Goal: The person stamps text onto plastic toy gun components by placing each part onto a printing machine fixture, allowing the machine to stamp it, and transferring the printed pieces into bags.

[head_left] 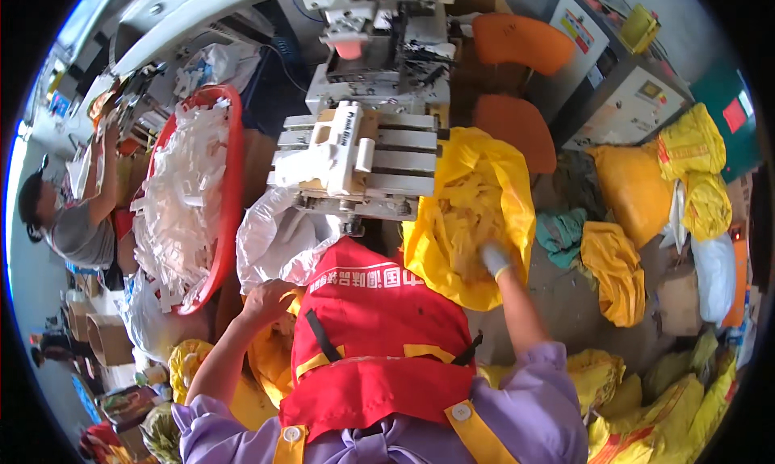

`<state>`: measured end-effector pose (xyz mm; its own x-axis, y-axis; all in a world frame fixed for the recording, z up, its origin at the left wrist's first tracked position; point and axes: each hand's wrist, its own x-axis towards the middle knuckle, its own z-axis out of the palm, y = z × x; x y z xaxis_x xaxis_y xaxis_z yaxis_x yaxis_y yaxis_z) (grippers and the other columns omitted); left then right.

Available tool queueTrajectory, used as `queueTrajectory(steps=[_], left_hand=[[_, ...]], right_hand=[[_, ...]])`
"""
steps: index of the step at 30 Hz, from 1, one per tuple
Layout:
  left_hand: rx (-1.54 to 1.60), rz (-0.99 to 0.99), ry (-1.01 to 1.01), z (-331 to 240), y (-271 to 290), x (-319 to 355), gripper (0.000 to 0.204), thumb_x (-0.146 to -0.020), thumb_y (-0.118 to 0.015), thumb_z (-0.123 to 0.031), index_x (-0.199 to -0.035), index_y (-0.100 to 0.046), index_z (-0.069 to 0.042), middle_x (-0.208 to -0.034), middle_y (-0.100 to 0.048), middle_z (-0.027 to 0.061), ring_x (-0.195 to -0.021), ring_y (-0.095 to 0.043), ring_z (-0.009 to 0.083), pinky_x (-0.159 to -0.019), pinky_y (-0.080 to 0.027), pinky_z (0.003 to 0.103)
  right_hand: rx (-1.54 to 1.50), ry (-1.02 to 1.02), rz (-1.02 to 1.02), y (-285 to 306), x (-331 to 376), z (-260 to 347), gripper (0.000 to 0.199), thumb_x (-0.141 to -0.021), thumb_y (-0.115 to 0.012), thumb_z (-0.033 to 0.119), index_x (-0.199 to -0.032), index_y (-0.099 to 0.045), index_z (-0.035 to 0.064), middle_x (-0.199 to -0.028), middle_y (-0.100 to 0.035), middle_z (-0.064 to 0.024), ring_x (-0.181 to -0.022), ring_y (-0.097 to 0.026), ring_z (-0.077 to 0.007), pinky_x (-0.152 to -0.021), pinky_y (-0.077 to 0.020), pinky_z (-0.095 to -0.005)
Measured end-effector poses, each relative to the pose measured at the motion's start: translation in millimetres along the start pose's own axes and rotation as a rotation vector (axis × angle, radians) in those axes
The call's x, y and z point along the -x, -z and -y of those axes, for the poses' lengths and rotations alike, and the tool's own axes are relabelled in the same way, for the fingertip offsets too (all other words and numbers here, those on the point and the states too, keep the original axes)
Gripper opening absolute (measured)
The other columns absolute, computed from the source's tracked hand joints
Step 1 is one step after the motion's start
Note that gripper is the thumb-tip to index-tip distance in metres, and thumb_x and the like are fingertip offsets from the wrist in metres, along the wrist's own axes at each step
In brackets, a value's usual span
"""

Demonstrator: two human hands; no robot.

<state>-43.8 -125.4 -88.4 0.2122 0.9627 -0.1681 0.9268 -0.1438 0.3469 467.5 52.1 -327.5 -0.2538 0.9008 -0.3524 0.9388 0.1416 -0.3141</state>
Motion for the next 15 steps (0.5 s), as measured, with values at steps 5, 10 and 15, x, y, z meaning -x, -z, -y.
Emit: queueTrajectory(steps=[5, 10, 15], left_hand=[[0.071, 0.024, 0.027, 8, -2, 1, 0.023, -0.077, -0.062, -0.018, -0.098, -0.063, -0.007, -0.09, -0.065, 0.0121, -0.085, -0.062, 0.0293, -0.075, -0.049, 0.038], [0.101, 0.001, 0.098, 7, 5, 2, 0.022, -0.077, -0.061, -0.018, -0.095, -0.065, -0.006, -0.089, -0.065, 0.0126, -0.084, -0.062, 0.0296, -0.076, -0.049, 0.038], [0.057, -0.281, 0.07, -3, 36, -24, 0.012, -0.076, -0.061, -0.005, -0.087, -0.063, -0.002, -0.083, -0.063, 0.013, -0.079, -0.061, 0.0309, -0.07, -0.048, 0.038]], right_hand=[[0.144, -0.016, -0.495, 68, -78, 48, 0.015, -0.078, -0.05, 0.016, -0.083, -0.063, 0.0099, -0.08, -0.064, -0.0125, -0.074, -0.063, -0.0306, -0.064, -0.0476, -0.0437], [0.514, 0.046, -0.624, 40, -136, 43, 0.021, -0.078, -0.052, 0.022, -0.094, -0.062, 0.0125, -0.083, -0.065, -0.0094, -0.077, -0.063, -0.026, -0.063, -0.0468, -0.0407], [0.407, 0.016, -0.121, 25, -130, 41, 0.027, -0.081, -0.049, 0.026, -0.103, -0.06, 0.0136, -0.089, -0.067, -0.0098, -0.08, -0.064, -0.0276, -0.065, -0.0473, -0.0415]])
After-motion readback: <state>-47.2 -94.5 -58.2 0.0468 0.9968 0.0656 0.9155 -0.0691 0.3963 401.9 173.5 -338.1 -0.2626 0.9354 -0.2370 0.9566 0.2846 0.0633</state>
